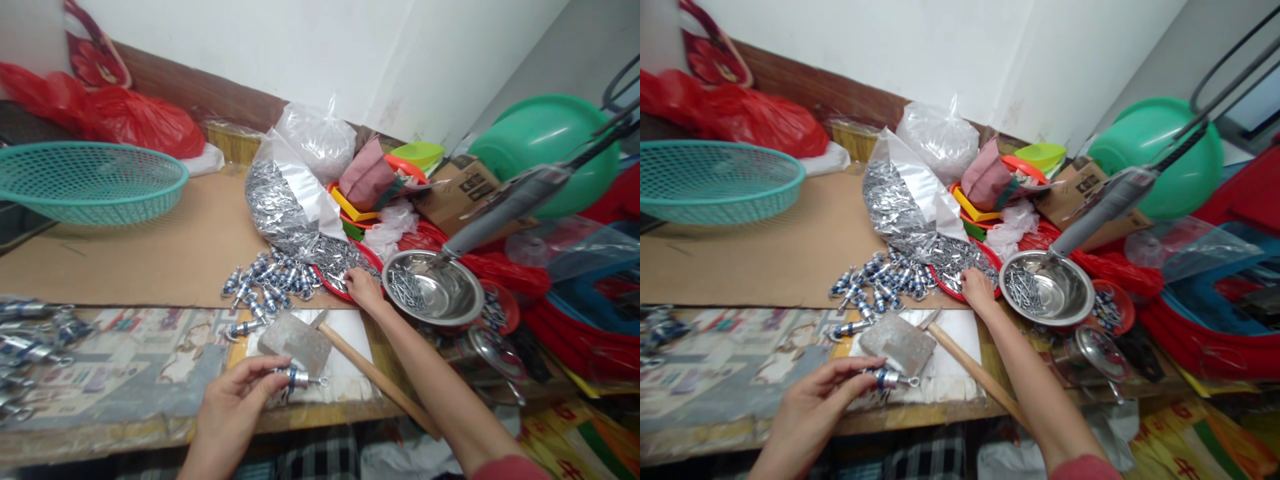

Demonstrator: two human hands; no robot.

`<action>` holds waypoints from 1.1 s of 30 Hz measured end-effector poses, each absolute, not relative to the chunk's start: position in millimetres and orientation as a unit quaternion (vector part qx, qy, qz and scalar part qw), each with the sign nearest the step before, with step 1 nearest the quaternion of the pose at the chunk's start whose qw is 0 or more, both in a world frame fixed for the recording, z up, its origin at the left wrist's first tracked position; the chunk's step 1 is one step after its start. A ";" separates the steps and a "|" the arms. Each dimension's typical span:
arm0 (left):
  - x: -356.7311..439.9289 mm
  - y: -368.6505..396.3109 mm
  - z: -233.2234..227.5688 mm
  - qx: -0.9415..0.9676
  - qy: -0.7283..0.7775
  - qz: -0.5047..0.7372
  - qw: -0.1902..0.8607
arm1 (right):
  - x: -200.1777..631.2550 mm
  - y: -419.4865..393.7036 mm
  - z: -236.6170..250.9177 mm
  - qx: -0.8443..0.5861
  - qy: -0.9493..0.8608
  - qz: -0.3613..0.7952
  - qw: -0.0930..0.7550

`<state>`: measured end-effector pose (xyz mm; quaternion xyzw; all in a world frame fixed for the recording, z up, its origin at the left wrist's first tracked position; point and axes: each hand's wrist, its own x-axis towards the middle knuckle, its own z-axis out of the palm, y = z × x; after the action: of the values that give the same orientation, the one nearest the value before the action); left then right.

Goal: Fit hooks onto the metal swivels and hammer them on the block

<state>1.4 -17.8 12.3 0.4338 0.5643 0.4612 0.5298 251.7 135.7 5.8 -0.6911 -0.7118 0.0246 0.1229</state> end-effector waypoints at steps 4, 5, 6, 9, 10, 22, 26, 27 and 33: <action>1.4 -22.0 18.8 0.447 0.560 0.469 0.516 | 251.0 133.0 13.8 -0.687 -0.698 0.022 0.201; 2.1 -22.9 19.9 0.449 0.557 0.472 0.515 | 248.6 128.8 17.3 -0.682 -0.695 0.023 0.224; 3.0 -23.8 20.5 0.447 0.553 0.479 0.514 | 244.3 122.2 21.1 -0.674 -0.696 0.030 0.246; 6.4 -25.8 19.2 0.418 0.539 0.514 0.520 | 219.5 85.0 33.3 -0.624 -0.723 0.081 0.286; 7.3 -26.3 18.0 0.411 0.534 0.522 0.522 | 208.6 68.1 37.2 -0.602 -0.736 0.106 0.290; 7.3 -28.0 15.4 0.553 0.510 0.523 0.401 | 169.2 -13.0 58.7 -0.370 -0.837 0.235 0.327; 7.5 -28.0 18.5 0.576 0.507 0.526 0.366 | 168.4 -16.1 60.7 -0.384 -0.827 0.254 0.322; 7.4 -27.7 20.1 0.579 0.505 0.524 0.366 | 168.3 -17.7 60.8 -0.385 -0.828 0.254 0.318; 4.4 -24.4 33.6 0.491 0.541 0.478 0.486 | 174.7 -25.5 50.6 -0.337 -0.839 0.185 0.385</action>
<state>4.4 -24.4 33.6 0.4914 0.5414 0.4784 0.4864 174.7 -25.5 50.6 -0.3372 -0.8391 0.1849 0.3847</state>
